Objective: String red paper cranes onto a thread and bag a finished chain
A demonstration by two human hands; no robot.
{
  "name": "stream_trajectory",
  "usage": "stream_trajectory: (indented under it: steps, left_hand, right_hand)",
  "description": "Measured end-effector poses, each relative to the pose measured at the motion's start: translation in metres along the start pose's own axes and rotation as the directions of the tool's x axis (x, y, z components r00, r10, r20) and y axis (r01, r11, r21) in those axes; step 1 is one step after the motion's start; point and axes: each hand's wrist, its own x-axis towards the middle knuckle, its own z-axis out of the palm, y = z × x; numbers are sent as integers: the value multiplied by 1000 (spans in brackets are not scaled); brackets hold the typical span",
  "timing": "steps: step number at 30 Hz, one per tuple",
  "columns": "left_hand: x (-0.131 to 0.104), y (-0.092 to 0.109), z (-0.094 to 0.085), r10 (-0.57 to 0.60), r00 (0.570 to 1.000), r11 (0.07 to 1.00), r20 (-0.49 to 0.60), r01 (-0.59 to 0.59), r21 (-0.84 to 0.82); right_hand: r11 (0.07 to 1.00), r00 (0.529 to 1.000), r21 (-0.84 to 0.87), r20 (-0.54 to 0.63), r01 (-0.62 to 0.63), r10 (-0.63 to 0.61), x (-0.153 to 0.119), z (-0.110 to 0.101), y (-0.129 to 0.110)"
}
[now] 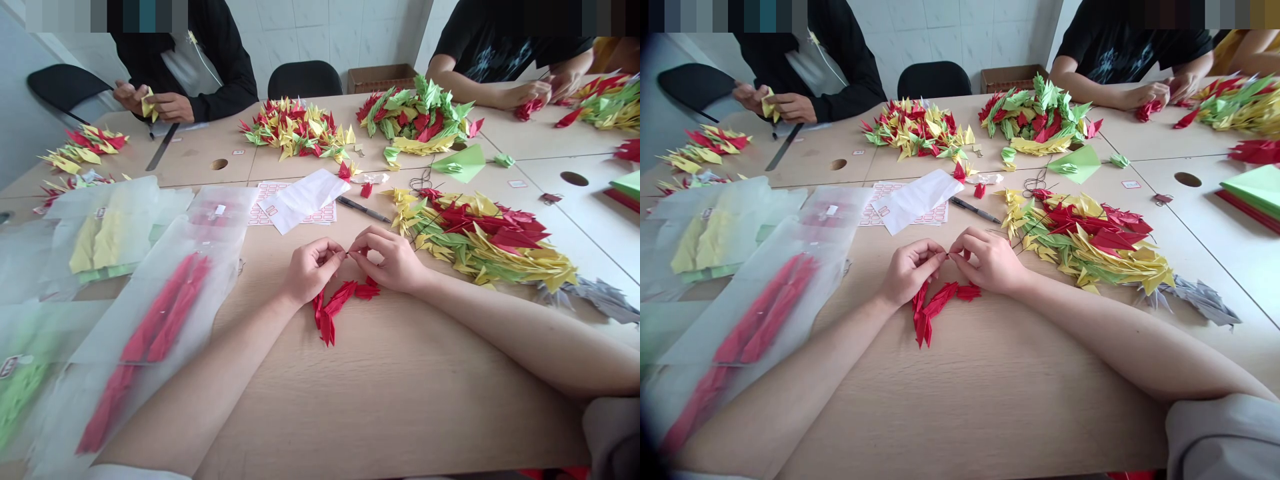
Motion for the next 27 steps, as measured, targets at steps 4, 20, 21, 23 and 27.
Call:
stream_trajectory:
  steps: [4,20,21,23,27]
  left_hand:
    - [0,0,0,8,1000,1000,11,-8,6]
    - [-1,0,0,10,1000,998,25,-8,-69]
    - [-1,0,1,10,1000,998,27,-8,-70]
    - [-1,0,1,10,999,998,33,-8,-66]
    - [-1,2,1,15,999,999,30,-13,-50]
  right_hand:
    - [1000,1000,1,9,-4,4,0,0,1]
    - [1000,1000,-24,15,4,-4,0,0,0]
    - [1000,1000,-24,16,5,-5,0,0,0]
    - [1000,1000,-27,18,9,-9,0,0,0]
    - [998,999,-55,27,29,-28,0,-1,0]
